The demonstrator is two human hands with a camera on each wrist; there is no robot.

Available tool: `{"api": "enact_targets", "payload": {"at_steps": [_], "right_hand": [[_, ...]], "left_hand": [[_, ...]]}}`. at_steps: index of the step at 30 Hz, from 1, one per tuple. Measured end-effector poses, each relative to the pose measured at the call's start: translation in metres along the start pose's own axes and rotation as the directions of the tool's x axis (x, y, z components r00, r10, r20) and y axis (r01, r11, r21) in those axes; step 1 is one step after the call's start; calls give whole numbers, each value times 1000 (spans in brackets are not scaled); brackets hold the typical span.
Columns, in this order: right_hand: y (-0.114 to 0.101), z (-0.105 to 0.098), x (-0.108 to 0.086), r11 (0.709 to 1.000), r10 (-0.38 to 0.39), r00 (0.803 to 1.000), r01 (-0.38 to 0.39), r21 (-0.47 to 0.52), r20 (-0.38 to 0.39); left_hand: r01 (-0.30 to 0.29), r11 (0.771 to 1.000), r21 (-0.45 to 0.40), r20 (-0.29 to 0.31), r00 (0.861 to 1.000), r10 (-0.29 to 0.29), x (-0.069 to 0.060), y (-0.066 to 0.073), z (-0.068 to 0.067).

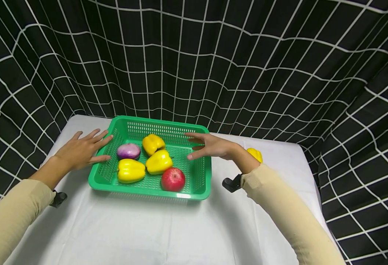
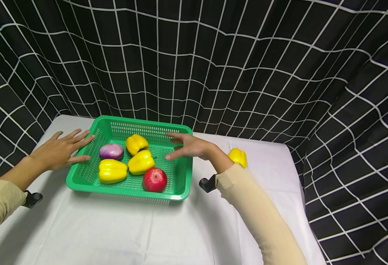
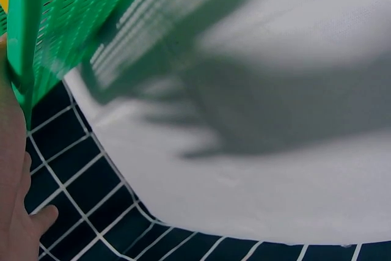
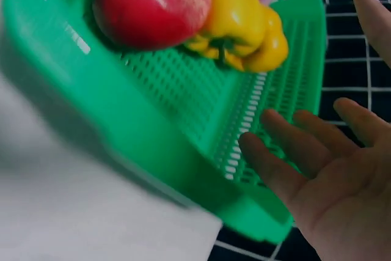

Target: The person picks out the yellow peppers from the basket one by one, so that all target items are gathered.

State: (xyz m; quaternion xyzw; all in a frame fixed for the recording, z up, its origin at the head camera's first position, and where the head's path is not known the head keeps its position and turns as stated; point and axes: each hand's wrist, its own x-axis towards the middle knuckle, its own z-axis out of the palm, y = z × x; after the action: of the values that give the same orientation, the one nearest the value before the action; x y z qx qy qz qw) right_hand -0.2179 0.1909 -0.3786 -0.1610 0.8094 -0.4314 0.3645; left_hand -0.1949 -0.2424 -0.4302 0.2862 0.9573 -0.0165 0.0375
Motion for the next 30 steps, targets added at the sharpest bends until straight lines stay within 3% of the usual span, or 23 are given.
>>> {"api": "enact_targets", "payload": {"at_steps": [10,20,30], "right_hand": [[-6,32,34,999,11,999,-10,-32,49],[-6,49,57,990,25,1000,-22,-137,17],[-5,61,69,981,100,995,-103,-163,-27]], "left_hand": [[3,1000,-21,-3,1000,-3,1,-1,2],[-3,1000,-23,7,1000,3,2,-1,0],[14,998,-57,1,1000,-14,0,-3,4]]}}
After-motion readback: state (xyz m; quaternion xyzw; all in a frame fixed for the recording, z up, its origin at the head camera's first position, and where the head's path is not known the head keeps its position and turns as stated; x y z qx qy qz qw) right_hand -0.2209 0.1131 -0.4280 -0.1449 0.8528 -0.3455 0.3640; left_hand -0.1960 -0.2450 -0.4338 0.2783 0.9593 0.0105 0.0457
